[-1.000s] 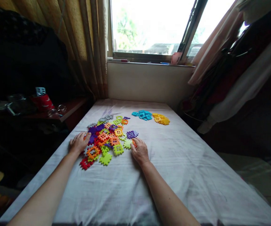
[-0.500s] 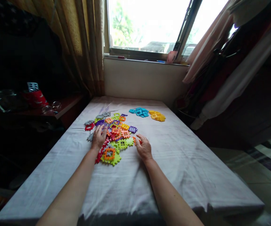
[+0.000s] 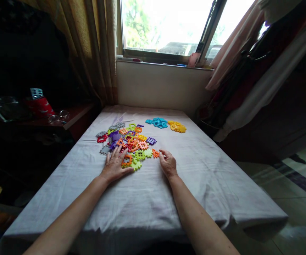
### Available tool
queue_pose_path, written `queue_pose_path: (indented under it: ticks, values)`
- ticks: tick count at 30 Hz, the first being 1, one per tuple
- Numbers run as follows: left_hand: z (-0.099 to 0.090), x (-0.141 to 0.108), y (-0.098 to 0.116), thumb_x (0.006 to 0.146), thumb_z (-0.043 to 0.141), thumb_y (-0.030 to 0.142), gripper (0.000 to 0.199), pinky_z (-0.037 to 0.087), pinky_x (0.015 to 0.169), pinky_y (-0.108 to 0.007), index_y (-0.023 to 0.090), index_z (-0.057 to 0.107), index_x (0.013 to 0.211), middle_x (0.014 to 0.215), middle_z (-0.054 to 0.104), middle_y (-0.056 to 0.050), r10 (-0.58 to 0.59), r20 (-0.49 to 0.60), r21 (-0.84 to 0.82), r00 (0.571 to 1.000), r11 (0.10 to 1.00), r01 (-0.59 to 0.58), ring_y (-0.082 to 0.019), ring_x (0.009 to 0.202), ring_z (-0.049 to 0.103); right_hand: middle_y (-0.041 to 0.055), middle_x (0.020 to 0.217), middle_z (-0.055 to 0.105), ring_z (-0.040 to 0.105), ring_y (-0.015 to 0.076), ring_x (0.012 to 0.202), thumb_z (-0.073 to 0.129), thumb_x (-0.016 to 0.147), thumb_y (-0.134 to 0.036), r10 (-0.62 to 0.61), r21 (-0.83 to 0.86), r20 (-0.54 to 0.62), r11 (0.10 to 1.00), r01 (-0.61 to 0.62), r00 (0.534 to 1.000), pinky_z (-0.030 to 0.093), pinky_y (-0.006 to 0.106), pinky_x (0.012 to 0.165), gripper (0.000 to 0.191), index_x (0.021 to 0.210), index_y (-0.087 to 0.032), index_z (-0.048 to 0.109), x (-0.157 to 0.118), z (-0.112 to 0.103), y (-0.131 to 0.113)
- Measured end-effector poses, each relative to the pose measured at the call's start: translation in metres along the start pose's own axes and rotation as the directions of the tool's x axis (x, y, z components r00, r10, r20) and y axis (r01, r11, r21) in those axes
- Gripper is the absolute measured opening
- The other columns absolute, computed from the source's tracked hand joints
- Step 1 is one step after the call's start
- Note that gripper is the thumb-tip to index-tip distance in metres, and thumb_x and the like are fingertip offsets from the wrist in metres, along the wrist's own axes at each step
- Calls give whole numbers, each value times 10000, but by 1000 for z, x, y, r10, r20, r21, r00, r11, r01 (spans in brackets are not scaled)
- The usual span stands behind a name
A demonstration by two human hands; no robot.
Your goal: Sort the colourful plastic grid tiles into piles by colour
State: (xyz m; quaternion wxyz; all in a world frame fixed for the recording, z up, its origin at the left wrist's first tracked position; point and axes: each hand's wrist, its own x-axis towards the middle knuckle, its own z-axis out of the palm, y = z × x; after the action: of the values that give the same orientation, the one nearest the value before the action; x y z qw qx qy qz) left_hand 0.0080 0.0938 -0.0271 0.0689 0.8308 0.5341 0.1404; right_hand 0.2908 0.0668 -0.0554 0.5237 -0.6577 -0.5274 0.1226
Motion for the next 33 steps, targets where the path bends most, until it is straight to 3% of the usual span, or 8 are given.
queue_pose_path:
  ticks: [4,9,14,18,22,27,30,33]
  values:
    - [1,7,-3,781,620,698,862,250,1192,-617,260,449,1503,1611,376,-149,7,-75,-31,997,999,-9,-370,1494,309,79,1050,764,708,211,940,527,850,-285,-55,-34,40,998,57,998,580,356,879,280,995,-213,756,-5,-6,1]
    - [0,-3,-1,786,677,622,669,198,1219,-621,292,601,1363,1527,506,-112,97,-165,11,982,995,-96,-352,1439,406,65,1061,766,687,212,998,526,841,-187,-209,-150,82,964,219,974,542,367,960,293,1019,-232,754,-12,-8,-9]
    - [1,-5,1,790,684,601,671,207,1220,-617,287,588,1375,1505,535,-109,102,-168,-14,980,994,-106,-343,1423,436,76,1254,709,613,245,1181,602,852,-196,-372,-233,323,860,454,870,465,422,1063,333,1157,-253,724,-13,8,-41]
    - [2,-3,-3,836,629,587,634,238,1215,-604,285,573,1390,1497,545,-105,82,-171,-61,982,994,-94,-322,1412,460,91,1451,582,479,298,1355,688,809,-227,-361,-275,477,805,526,801,411,491,1102,474,1281,-264,665,-7,26,-58]
    - [1,-2,-9,871,577,589,593,306,1198,-558,267,587,1369,1457,586,-102,38,-206,-152,978,986,-70,-293,1362,521,85,1358,649,518,272,1301,676,850,-244,-362,-248,480,818,519,799,402,455,1104,416,1266,-249,667,-5,34,-56]
    - [-3,-2,-9,896,508,621,542,463,1095,-406,234,672,1238,1281,706,-85,-7,-269,-298,963,951,-76,-248,1190,646,78,1224,707,580,256,1185,693,873,-281,-381,-222,440,831,510,813,425,423,1047,317,1187,-241,698,-6,31,-50]
    - [-7,-3,-8,906,472,611,502,504,1029,-348,240,715,1142,1200,742,-64,-84,-310,-367,947,930,-37,-229,1117,678,61,1141,732,612,230,1085,632,925,-271,-409,-214,425,821,529,808,444,386,989,183,1081,-251,727,-7,29,-50]
    - [-9,-3,-8,893,464,608,485,538,937,-318,243,737,1058,1117,767,-54,-203,-319,-411,926,910,58,-227,1032,702,55,1087,744,623,212,1026,573,956,-242,-430,-212,391,819,534,814,457,351,948,175,1023,-252,734,-8,27,-50]
